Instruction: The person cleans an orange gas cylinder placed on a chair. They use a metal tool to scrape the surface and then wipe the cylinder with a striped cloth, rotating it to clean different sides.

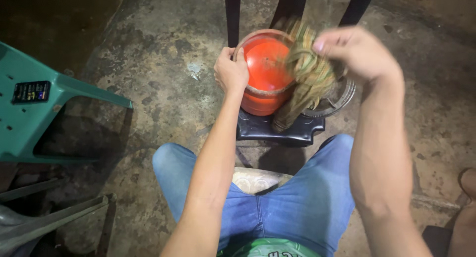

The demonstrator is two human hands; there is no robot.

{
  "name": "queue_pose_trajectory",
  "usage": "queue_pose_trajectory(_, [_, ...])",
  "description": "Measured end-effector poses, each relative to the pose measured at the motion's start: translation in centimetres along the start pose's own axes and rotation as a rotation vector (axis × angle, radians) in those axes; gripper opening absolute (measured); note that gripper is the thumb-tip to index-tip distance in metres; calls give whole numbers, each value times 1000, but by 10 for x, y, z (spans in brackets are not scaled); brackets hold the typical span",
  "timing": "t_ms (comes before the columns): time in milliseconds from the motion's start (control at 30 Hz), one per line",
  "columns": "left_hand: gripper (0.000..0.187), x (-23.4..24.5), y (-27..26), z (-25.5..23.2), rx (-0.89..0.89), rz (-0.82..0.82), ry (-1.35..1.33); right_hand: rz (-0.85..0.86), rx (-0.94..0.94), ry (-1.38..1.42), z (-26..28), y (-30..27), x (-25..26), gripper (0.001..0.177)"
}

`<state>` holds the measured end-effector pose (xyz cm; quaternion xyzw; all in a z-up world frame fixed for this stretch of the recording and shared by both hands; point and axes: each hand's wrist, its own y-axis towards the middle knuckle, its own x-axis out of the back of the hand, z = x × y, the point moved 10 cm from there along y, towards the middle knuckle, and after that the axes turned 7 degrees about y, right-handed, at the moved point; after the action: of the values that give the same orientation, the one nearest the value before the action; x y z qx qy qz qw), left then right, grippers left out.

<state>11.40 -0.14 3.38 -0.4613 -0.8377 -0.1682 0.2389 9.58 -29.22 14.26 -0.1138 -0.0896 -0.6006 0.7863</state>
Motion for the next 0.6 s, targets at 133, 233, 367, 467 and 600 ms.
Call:
queue_pose_trajectory(133, [21,-5,5,0,-20,22,-15,-498,77,39,-20,-21,26,12])
queue_pose_trajectory(233, [22,-1,0,1,-42,-17,-12,-405,5,626,-42,-24,27,13])
queue_pose_trajectory(367, [21,-1,0,4,-5,1,-12,-518,224,929,-24,-27,43,16])
queue_pose_trajectory(467, [21,-2,0,5,3,12,-13,-536,295,1000,-13,-23,26,13])
queue_pose_trajectory(600, [18,-7,1,10,-5,22,-23,-248,128,151,2,7,-44,24])
